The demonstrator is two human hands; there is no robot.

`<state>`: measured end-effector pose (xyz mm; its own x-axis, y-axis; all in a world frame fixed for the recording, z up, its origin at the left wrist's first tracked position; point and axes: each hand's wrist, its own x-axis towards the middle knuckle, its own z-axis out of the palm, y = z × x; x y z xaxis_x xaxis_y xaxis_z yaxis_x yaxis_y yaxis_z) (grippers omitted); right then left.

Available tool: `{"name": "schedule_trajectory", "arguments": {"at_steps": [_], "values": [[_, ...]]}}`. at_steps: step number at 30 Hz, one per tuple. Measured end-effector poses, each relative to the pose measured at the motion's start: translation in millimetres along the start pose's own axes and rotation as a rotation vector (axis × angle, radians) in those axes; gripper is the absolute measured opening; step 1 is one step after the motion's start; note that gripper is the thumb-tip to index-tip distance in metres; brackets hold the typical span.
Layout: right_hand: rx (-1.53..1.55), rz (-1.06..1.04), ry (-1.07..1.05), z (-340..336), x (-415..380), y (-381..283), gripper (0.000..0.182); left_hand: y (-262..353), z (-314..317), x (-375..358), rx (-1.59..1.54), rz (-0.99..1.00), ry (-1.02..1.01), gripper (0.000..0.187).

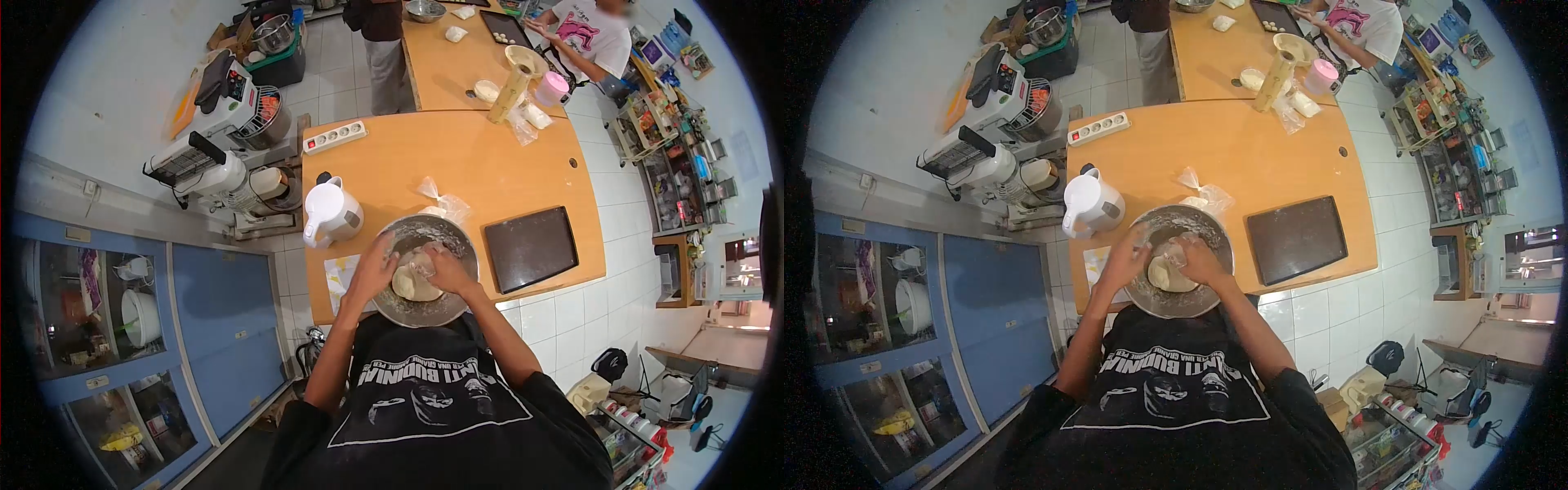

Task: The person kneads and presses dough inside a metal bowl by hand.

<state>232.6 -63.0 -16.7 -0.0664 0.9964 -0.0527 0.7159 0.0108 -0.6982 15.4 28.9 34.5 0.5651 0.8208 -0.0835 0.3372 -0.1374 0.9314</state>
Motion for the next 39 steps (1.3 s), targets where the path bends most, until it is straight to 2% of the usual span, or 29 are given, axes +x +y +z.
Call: {"name": "schedule_trajectory", "arguments": {"at_steps": [1,2,4,6,7,9,10,13,17,21,25,28,30,34,36,37,39], "values": [[0.001,-0.003,-0.002,0,2,-6,0.061,10,-7,2,-0.063,-0.128,0.045,0.046],[-0.060,0.024,-0.037,2,3,-13,0.061,10,-9,6,-0.063,-0.130,0.050,0.046],[-0.120,0.045,-0.079,5,3,-29,0.062,1,-9,11,0.420,0.298,0.330,0.047],[-0.319,0.100,-0.050,11,5,-42,0.063,-8,1,14,0.458,0.274,0.361,0.047],[-0.320,0.102,-0.048,13,8,-45,0.063,-14,6,15,0.493,0.253,0.387,0.047],[-0.375,0.108,0.068,17,12,-47,0.060,-22,10,16,0.448,0.187,0.330,0.048],[-0.375,0.109,0.066,20,15,-43,0.060,-25,10,16,0.406,0.116,0.276,0.048],[-0.349,0.185,0.090,32,27,-30,0.056,-29,9,15,0.421,0.089,0.252,0.043],[-0.289,0.201,0.010,24,37,-27,0.051,-30,8,17,0.410,0.117,0.282,0.037],[-0.284,0.225,-0.061,24,46,-20,0.048,-21,9,17,0.419,0.022,0.279,0.035],[-0.285,0.184,-0.014,23,45,-17,0.045,-21,8,16,0.426,0.009,0.301,0.035],[-0.215,0.188,-0.109,19,41,-22,0.046,-23,7,16,0.428,0.011,0.300,0.035],[-0.188,0.133,0.101,22,26,-32,0.047,-23,7,14,0.421,0.000,0.303,0.034],[-0.355,0.040,0.178,16,-2,-53,0.049,-29,10,15,0.433,-0.040,0.293,0.030],[-0.308,0.087,-0.025,12,-6,-48,0.048,-34,11,15,0.437,-0.023,0.307,0.028],[-0.309,0.085,-0.027,-1,-2,-60,0.048,-34,11,14,0.446,-0.002,0.312,0.027],[-0.094,0.231,-0.253,-26,6,-78,0.049,-34,11,14,0.437,-0.022,0.298,0.027]]}}
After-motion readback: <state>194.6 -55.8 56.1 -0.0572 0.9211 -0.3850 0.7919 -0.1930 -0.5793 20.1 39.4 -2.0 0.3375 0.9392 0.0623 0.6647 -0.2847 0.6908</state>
